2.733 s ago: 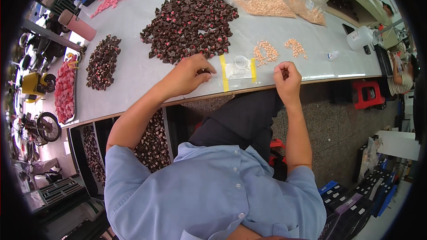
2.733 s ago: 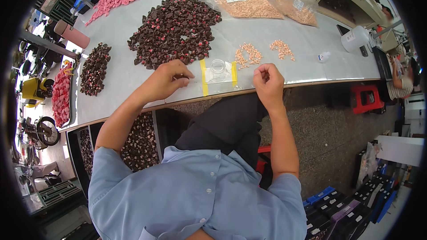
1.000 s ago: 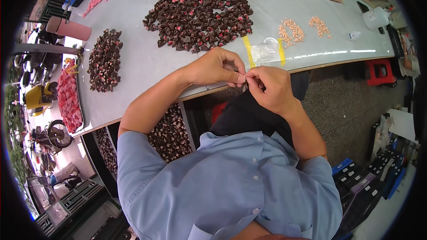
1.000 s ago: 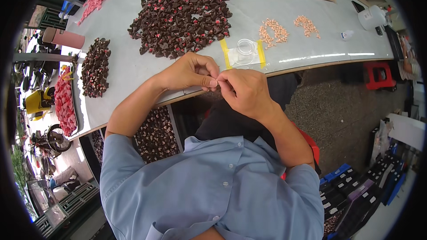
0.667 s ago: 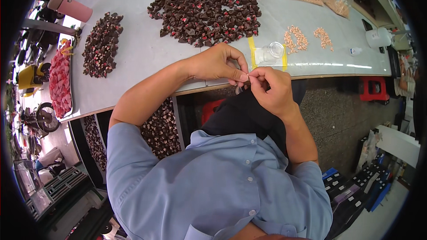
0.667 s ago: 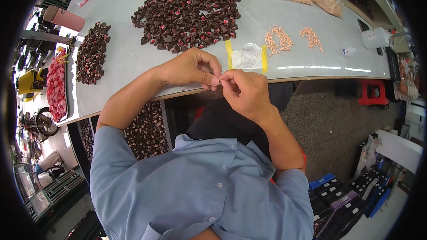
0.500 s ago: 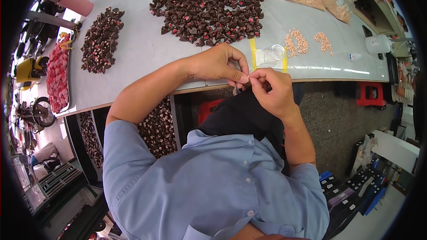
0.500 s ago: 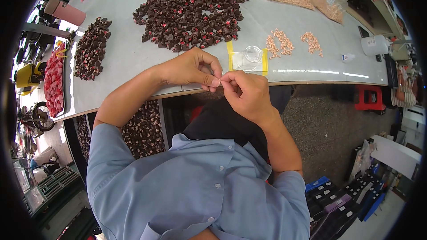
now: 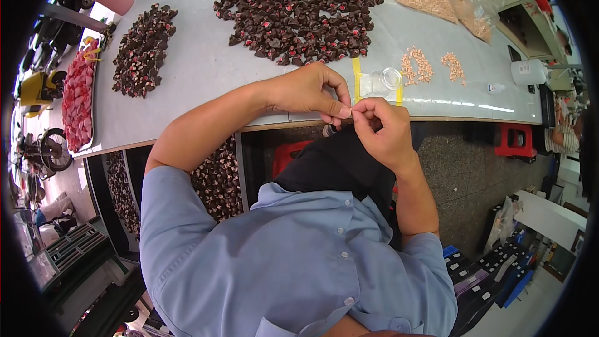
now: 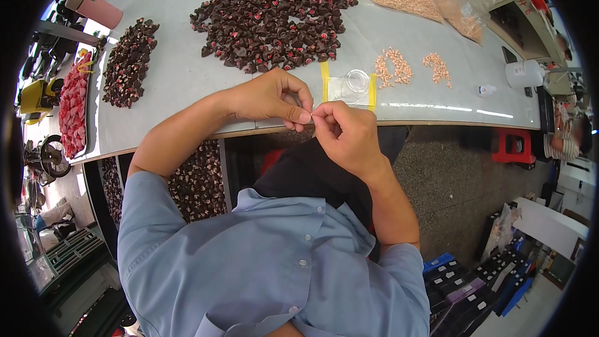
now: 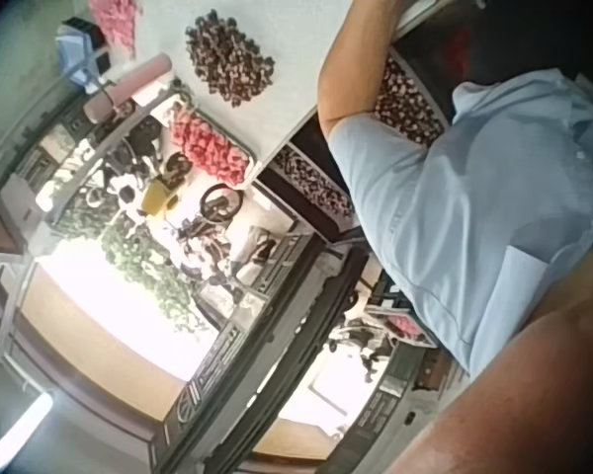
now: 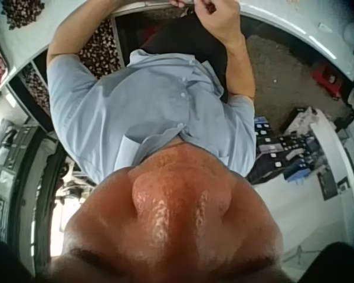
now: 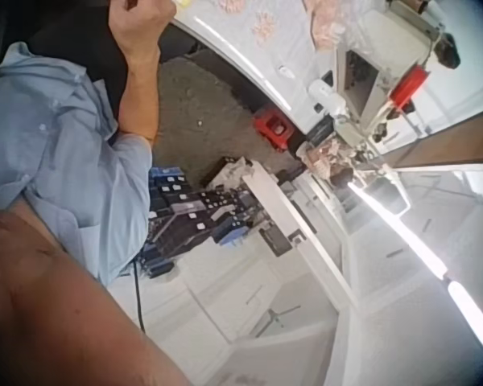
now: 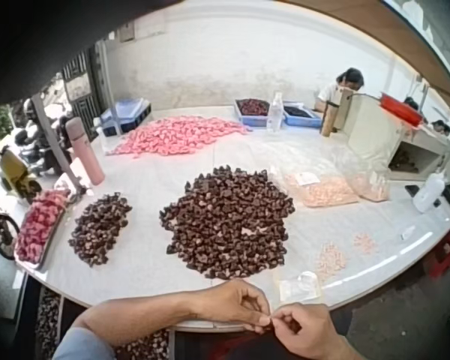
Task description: Bagging small plastic parts from a workbench into clear plastic bags.
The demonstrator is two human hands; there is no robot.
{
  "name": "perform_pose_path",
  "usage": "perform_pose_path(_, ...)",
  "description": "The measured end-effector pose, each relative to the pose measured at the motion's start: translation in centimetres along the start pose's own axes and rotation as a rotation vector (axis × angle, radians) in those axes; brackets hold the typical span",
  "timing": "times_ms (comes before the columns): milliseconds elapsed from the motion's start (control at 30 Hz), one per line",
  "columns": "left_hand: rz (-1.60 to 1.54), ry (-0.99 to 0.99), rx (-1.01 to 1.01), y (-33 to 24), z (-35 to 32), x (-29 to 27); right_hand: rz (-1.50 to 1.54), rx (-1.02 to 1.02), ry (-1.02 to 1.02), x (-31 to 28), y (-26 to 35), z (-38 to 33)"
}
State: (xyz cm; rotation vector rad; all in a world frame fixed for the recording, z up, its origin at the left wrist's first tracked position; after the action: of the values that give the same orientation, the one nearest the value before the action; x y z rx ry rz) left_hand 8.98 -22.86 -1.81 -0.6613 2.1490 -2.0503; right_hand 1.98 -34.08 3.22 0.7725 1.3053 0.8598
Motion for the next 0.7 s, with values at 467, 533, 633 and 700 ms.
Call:
perform_pose_path(467, 0.014, -0.053, 0.026, -0.1, 0.3, -0.4, -0.112, -0.087, -0.056, -1.4, 1.1, 0.6)
perform_pose_path(533, -0.01, -0.082, 0.044, 0.1, 0.3, -0.5, -0.156, -0.094, -0.064, -2.6, 1.7, 0.9)
perform_pose_path(633, -0.037, -0.124, 0.037, 0.1, 0.1, -0.7, -0.288, -0.137, -0.058, -4.4, 2.6, 1.7)
perform_pose_path(700, -0.043, -0.139, 0.02, -0.1, 0.0, -0.8, -0.446, -0.183, -0.06, -5.6, 3.1, 2.3)
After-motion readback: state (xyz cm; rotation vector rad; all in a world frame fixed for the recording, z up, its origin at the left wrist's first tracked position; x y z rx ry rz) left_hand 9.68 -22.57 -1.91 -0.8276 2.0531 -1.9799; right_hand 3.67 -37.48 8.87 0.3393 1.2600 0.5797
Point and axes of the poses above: each hand's wrist, its own z-axis towards the middle knuckle, its own x-axis out of the palm, y = z × x, the point moved 8 cm from there along z, towards the middle knuckle, and after that the axes turned 12 degrees about x, right-handed, at the moved point
